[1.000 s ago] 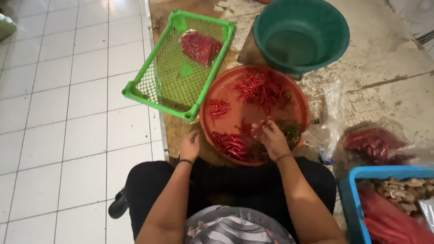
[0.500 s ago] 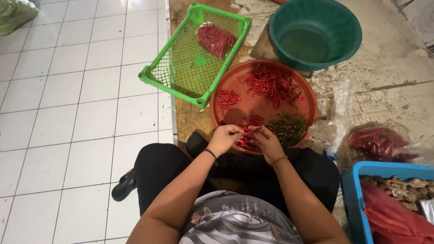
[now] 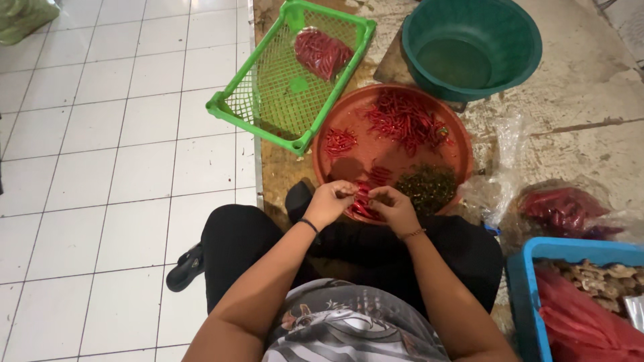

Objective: The person transfers red chilies from a green bowl into a red basin, then removes stems from the chilies by hand and places the stems into a separate pile within the basin.

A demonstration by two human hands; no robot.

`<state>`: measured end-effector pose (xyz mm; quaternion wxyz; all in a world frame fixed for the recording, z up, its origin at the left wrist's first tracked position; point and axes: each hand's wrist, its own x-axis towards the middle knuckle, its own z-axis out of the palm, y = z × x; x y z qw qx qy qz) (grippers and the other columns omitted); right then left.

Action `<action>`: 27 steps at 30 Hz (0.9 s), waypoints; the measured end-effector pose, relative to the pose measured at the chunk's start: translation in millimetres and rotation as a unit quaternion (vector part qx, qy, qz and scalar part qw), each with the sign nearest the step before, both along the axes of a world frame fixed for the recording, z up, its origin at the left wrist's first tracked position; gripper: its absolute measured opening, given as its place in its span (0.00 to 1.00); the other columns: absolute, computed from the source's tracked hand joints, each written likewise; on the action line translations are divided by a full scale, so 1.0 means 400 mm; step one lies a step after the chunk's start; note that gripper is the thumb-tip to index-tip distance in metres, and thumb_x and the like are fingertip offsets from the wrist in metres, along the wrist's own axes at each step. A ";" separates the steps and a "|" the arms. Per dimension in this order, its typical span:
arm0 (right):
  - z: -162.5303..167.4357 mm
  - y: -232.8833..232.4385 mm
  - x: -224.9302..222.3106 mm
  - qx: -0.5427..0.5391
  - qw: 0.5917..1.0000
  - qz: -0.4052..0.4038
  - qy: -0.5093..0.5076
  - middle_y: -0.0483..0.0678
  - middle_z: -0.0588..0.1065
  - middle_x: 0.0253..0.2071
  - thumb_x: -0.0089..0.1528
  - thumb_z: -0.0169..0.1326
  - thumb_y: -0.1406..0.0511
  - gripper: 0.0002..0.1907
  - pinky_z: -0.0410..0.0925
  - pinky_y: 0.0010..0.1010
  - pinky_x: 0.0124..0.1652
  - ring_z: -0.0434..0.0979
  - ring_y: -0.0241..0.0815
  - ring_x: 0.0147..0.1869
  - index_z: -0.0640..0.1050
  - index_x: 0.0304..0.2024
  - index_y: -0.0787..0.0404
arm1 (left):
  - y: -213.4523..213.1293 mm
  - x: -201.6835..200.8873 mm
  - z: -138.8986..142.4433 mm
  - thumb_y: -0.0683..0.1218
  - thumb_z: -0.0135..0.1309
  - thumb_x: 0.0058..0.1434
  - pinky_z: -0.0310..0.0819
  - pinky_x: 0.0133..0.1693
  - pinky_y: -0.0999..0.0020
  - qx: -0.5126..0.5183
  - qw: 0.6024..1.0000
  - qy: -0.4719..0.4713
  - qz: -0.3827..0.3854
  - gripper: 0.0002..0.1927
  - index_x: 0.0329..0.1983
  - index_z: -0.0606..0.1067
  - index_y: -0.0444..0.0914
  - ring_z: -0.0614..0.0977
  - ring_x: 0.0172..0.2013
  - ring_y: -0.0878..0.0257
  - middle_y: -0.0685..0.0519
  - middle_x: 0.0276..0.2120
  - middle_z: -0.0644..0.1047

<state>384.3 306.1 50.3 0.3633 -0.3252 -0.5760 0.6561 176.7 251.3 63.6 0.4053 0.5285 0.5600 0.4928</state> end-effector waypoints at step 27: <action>-0.108 0.096 0.040 0.007 0.951 -0.068 -0.300 0.47 0.82 0.46 0.62 0.59 0.64 0.15 0.72 0.32 0.49 0.80 0.39 0.49 0.81 0.50 0.60 | -0.070 -0.007 -0.131 0.41 0.59 0.60 0.78 0.43 0.63 -0.026 0.985 0.045 0.165 0.20 0.57 0.77 0.41 0.83 0.45 0.53 0.47 0.55 0.78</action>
